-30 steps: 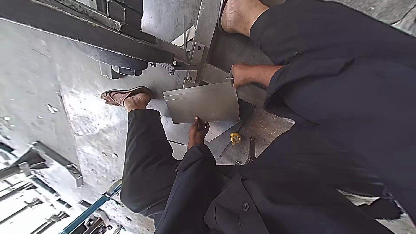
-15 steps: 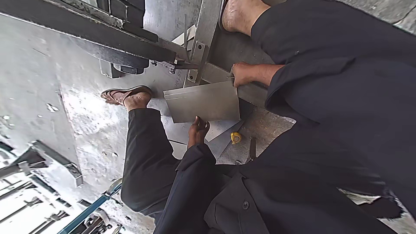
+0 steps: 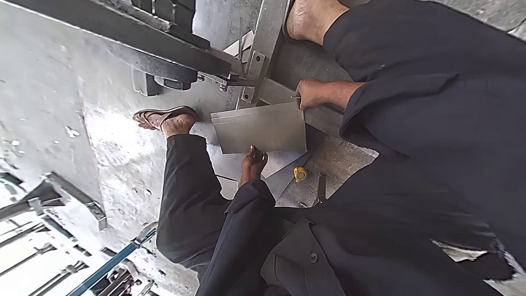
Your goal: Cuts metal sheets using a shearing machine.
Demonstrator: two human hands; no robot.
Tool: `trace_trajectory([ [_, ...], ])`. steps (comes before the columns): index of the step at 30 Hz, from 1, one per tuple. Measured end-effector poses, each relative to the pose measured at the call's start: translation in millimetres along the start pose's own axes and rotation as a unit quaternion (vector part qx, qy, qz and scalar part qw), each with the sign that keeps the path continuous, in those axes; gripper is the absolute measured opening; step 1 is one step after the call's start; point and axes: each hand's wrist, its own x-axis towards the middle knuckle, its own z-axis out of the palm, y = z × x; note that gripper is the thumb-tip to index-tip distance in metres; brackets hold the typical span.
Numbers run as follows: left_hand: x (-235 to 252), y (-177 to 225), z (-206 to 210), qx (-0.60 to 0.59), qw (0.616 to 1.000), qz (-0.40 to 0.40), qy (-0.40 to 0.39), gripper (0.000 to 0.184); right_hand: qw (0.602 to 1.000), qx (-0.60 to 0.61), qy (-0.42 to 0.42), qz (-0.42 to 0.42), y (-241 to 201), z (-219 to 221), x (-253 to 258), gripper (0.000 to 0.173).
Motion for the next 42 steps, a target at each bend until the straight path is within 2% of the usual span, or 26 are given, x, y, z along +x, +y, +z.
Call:
trace_trajectory([
  [5, 4.0, 2.5, -4.4, -0.004, 1.0, 0.006, -0.007, 0.032, 1.0, -0.006, -0.002, -0.011, 0.6, 2.3, 7.9, 0.027],
  [10, 3.8, 1.3, -2.8, -0.011, 1.0, 0.001, -0.007, 0.028, 1.0, -0.013, -0.003, -0.003, 1.4, 2.4, 7.8, 0.026],
  [18, 4.4, 2.1, -2.2, -0.007, 1.0, 0.002, -0.006, 0.041, 1.0, -0.007, -0.009, 0.006, -4.2, -1.0, 3.1, 0.027],
  [22, -0.5, 4.1, 1.8, 0.037, 0.999, 0.015, 0.006, 0.046, 1.0, -0.027, -0.005, 0.001, -3.5, 0.2, 6.1, 0.031],
  [24, -6.2, 5.8, 3.4, 0.118, 0.992, 0.035, 0.019, 0.05, 0.999, -0.04, -0.005, 0.0, -4.8, 1.2, 5.7, 0.033],
  [26, -8.2, 8.2, 10.1, 0.253, 0.962, 0.084, 0.065, 0.053, 0.999, -0.051, -0.002, 0.002, -5.9, -0.9, 6.7, 0.031],
  [27, -9.2, 9.2, 11.8, 0.325, 0.933, 0.119, 0.102, 0.056, 0.999, -0.054, -0.002, 0.003, -6.6, 0.4, 7.4, 0.031],
  [28, -9.8, 11.9, 12.6, 0.403, 0.892, 0.157, 0.135, 0.067, 0.998, -0.056, -0.001, 0.005, -6.9, 2.0, 8.3, 0.03],
  [30, -14.3, 18.2, 18.3, 0.547, 0.776, 0.247, 0.193, 0.087, 0.998, -0.063, -0.004, 0.01, -8.4, 1.8, 8.4, 0.033],
  [32, -14.7, 25.3, 23.9, 0.64, 0.675, 0.324, 0.173, 0.086, 0.997, -0.072, -0.01, 0.011, -8.3, 0.6, 8.4, 0.035],
  [33, -9.3, 31.6, 26.9, 0.67, 0.639, 0.35, 0.139, 0.088, 0.997, -0.075, -0.01, 0.011, -8.5, -0.9, 8.5, 0.036],
  [34, -2.8, 40.0, 30.1, 0.691, 0.621, 0.356, 0.098, 0.092, 0.997, -0.076, -0.01, 0.012, -9.4, -1.5, 7.9, 0.035],
  [35, 3.7, 49.4, 33.0, 0.698, 0.623, 0.348, 0.058, 0.098, 0.997, -0.076, -0.012, 0.013, -10.0, -0.7, 7.5, 0.035],
  [37, 15.7, 66.3, 41.6, 0.687, 0.659, 0.307, 0.001, 0.117, 0.997, -0.074, -0.01, 0.01, -10.4, 0.7, 7.9, 0.034],
  [38, 18.6, 71.6, 47.7, 0.69, 0.662, 0.293, -0.01, 0.126, 0.997, -0.076, -0.008, 0.01, -10.7, -0.2, 7.9, 0.035],
  [40, 16.4, 73.6, 53.8, 0.723, 0.629, 0.284, -0.002, 0.134, 0.997, -0.079, -0.008, 0.015, -12.4, -0.4, 5.8, 0.036],
  [42, 11.4, 72.6, 54.3, 0.752, 0.593, 0.288, 0.013, 0.134, 0.996, -0.087, -0.006, 0.02, -14.5, 0.0, 5.1, 0.035],
])
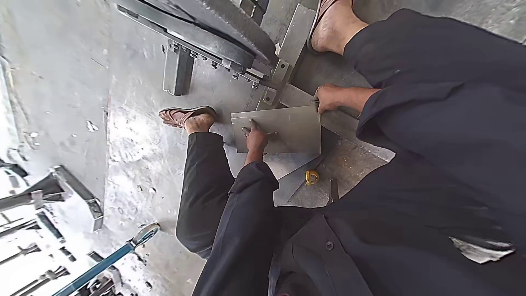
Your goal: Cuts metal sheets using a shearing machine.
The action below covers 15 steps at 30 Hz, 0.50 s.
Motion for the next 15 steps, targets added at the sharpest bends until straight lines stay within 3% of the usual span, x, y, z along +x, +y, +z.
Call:
trace_trajectory([
  [7, -1.2, -0.3, -0.3, 0.015, 1.0, -0.009, 0.002, 0.135, 0.996, -0.073, 0.022, 0.051, -32.3, 4.8, -20.3, 0.028],
  [9, -5.8, -0.7, -1.7, 0.0, 1.0, -0.003, 0.001, 0.135, 0.994, -0.097, 0.047, 0.002, -51.7, 4.8, -30.8, 0.042],
  [13, -5.4, 0.1, -3.1, -0.002, 1.0, -0.006, 0.0, 0.134, 0.964, -0.083, 0.183, -0.177, -99.8, 0.1, -23.8, 0.055],
  [15, -3.1, 3.0, -2.9, -0.006, 1.0, -0.007, -0.004, 0.134, 0.955, -0.057, 0.224, -0.185, -133.3, -9.9, -7.3, 0.057],
])
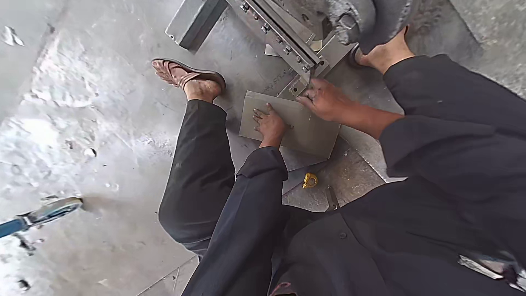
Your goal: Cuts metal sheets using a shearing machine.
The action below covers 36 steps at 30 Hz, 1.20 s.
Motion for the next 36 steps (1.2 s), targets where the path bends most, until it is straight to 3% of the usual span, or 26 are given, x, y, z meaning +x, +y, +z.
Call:
trace_trajectory([
  [4, 0.5, 1.3, -4.3, 0.013, 1.0, 0.001, -0.007, 0.134, 0.976, 0.186, 0.022, 0.111, -37.0, 17.7, 81.0, 0.04],
  [8, -8.9, 1.2, -21.6, 0.011, 0.999, 0.016, -0.035, 0.121, 0.947, 0.272, 0.02, 0.171, -44.9, 56.1, 141.8, 0.024],
  [16, 5.6, 4.7, -14.7, 0.02, 0.999, 0.023, -0.033, 0.098, 0.989, 0.042, -0.081, 0.114, -42.9, 69.2, 158.1, 0.029],
  [26, 7.1, 1.5, -4.0, 0.023, 0.999, 0.029, -0.001, 0.116, 0.976, -0.127, -0.179, 0.004, -68.8, 52.4, 176.8, 0.031],
  [31, 4.8, 1.9, -10.1, 0.002, 0.999, 0.021, -0.034, 0.118, 0.968, -0.152, -0.198, -0.02, -80.2, 44.1, 184.6, 0.03],
  [36, 9.6, 1.8, -1.4, 0.011, 1.0, 0.016, -0.011, 0.123, 0.954, -0.183, -0.233, -0.034, -72.7, 32.2, 170.3, 0.027],
])
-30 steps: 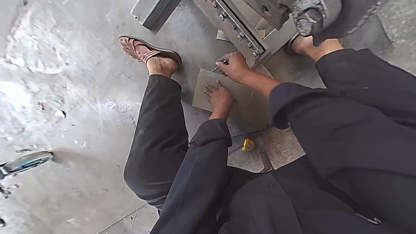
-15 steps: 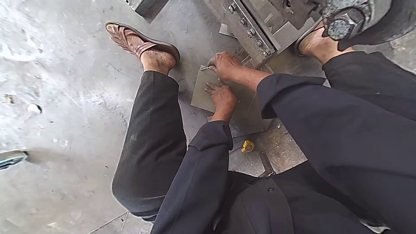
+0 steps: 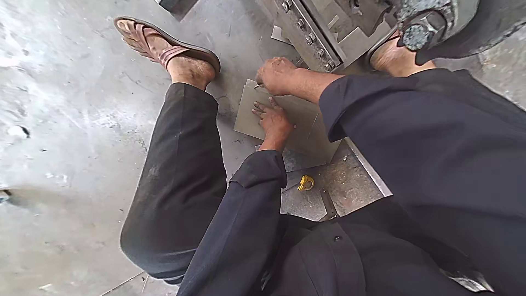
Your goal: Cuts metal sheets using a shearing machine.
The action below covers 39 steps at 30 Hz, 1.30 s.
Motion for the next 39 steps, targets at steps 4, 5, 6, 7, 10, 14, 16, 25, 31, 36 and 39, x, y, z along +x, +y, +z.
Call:
trace_trajectory([
  [4, -1.6, 4.3, -5.7, 0.008, 1.0, -0.012, -0.014, 0.132, 0.999, -0.018, -0.031, 0.013, 27.5, 27.4, -66.4, 0.024],
  [5, -3.2, 4.9, -6.0, 0.015, 1.0, -0.009, -0.017, 0.135, 0.999, -0.011, -0.031, 0.019, 38.7, 39.2, -88.2, 0.025],
  [6, -3.3, 6.5, -6.5, 0.015, 1.0, -0.009, -0.019, 0.136, 0.999, -0.009, -0.034, 0.019, 52.9, 51.2, -110.4, 0.026],
  [7, -2.9, 7.8, -6.7, 0.013, 1.0, -0.01, -0.016, 0.137, 0.999, -0.016, -0.034, 0.011, 68.0, 62.6, -133.8, 0.027],
  [10, -2.8, 7.1, -4.9, 0.014, 1.0, -0.011, -0.012, 0.139, 0.997, -0.032, -0.061, 0.019, 107.1, 94.7, -205.4, 0.029],
  [14, -4.4, 6.4, -5.5, 0.02, 1.0, -0.005, -0.009, 0.137, 0.976, -0.07, -0.194, 0.071, 131.8, 102.2, -275.1, 0.026],
  [16, -2.7, 7.9, -5.3, 0.031, 0.999, -0.006, -0.008, 0.138, 0.985, -0.046, -0.148, 0.081, 130.2, 97.2, -283.9, 0.028],
  [25, -13.5, 4.3, -17.1, -0.004, 1.0, -0.009, -0.021, 0.131, 0.968, 0.199, 0.153, 0.01, 20.3, 43.0, -79.9, 0.038],
  [31, -8.7, -2.2, -8.2, -0.005, 1.0, -0.003, -0.013, 0.108, 0.98, 0.18, 0.086, 0.029, 0.6, 44.2, 9.5, 0.034],
  [36, -5.3, 3.2, -6.5, 0.011, 1.0, -0.008, -0.022, 0.117, 0.995, 0.098, 0.027, 0.02, -5.2, 20.4, -6.7, 0.03],
  [39, -5.3, 1.8, -10.9, 0.003, 1.0, -0.009, -0.022, 0.124, 0.998, 0.056, -0.006, 0.033, 3.7, 23.1, -50.3, 0.024],
])
